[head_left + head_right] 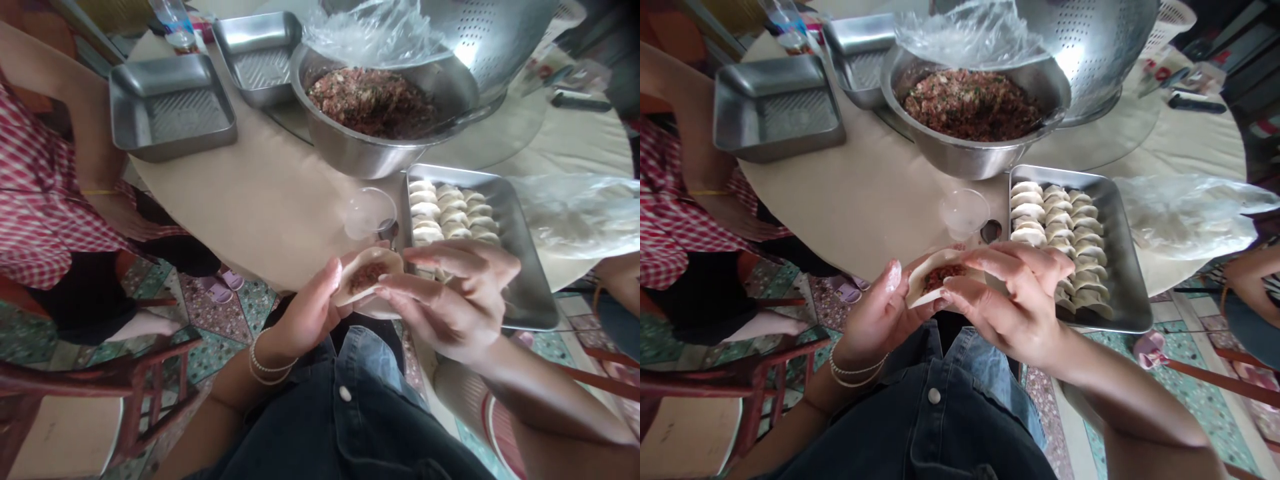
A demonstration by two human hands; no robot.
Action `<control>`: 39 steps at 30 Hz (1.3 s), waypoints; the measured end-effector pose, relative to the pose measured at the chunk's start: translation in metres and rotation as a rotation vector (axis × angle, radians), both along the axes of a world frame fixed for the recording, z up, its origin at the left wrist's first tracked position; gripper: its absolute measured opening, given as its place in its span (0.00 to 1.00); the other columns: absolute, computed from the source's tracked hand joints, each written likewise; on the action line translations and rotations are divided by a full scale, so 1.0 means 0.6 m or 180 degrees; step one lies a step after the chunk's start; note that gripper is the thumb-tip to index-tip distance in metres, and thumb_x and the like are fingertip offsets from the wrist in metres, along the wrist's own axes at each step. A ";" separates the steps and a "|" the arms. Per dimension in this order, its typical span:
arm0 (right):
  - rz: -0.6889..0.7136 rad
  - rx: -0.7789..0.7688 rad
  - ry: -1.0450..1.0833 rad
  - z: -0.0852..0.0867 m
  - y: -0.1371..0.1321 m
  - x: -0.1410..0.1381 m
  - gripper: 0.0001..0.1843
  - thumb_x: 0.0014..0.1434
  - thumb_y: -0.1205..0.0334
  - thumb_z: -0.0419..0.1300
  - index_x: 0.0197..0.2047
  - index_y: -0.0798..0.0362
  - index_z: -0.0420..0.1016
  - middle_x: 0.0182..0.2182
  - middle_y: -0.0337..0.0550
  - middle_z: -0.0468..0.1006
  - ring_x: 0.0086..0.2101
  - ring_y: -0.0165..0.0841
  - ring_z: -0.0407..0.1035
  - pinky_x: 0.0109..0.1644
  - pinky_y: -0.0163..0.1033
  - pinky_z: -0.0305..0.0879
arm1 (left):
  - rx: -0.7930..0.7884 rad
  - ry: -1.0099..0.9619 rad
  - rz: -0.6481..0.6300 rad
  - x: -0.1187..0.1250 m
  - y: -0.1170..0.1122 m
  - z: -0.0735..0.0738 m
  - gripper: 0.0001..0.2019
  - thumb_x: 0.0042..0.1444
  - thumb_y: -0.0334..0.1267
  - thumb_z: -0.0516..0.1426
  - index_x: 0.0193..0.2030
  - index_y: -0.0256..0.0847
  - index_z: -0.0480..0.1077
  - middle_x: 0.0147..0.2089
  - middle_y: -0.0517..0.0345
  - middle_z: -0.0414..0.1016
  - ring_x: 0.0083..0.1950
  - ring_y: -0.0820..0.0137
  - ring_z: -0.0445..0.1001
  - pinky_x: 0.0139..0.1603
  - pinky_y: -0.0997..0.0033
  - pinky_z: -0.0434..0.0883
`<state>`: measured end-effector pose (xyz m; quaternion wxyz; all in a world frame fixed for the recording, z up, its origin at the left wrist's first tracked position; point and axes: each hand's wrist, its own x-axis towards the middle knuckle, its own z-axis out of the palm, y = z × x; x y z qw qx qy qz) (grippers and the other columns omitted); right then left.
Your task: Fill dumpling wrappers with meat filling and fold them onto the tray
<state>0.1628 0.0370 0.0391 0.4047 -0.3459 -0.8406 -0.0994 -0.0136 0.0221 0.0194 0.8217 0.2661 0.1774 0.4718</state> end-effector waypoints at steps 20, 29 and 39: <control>-0.0306 -0.0047 0.0135 0.008 0.007 -0.010 0.03 0.59 0.63 0.64 0.39 0.47 0.75 0.37 0.38 0.76 0.44 0.36 0.69 0.47 0.48 0.59 | -0.0443 -0.0133 0.0001 0.009 -0.001 -0.003 0.30 0.64 0.56 0.45 0.65 0.40 0.61 0.66 0.46 0.67 0.70 0.53 0.59 0.71 0.47 0.56; -0.0233 -0.0307 0.0412 0.006 0.009 -0.019 0.11 0.55 0.63 0.67 0.43 0.46 0.76 0.36 0.39 0.78 0.45 0.40 0.68 0.47 0.51 0.61 | -0.0242 -0.0146 0.0618 0.037 -0.042 -0.015 0.30 0.60 0.60 0.45 0.67 0.54 0.59 0.69 0.61 0.61 0.75 0.61 0.48 0.72 0.54 0.52; -0.0087 -0.0144 0.0173 0.007 0.003 -0.014 0.08 0.57 0.64 0.65 0.41 0.47 0.76 0.35 0.38 0.76 0.44 0.36 0.67 0.44 0.46 0.60 | 0.0692 0.0140 0.0570 0.021 -0.020 -0.013 0.25 0.66 0.54 0.44 0.64 0.50 0.65 0.71 0.61 0.59 0.74 0.60 0.52 0.72 0.59 0.54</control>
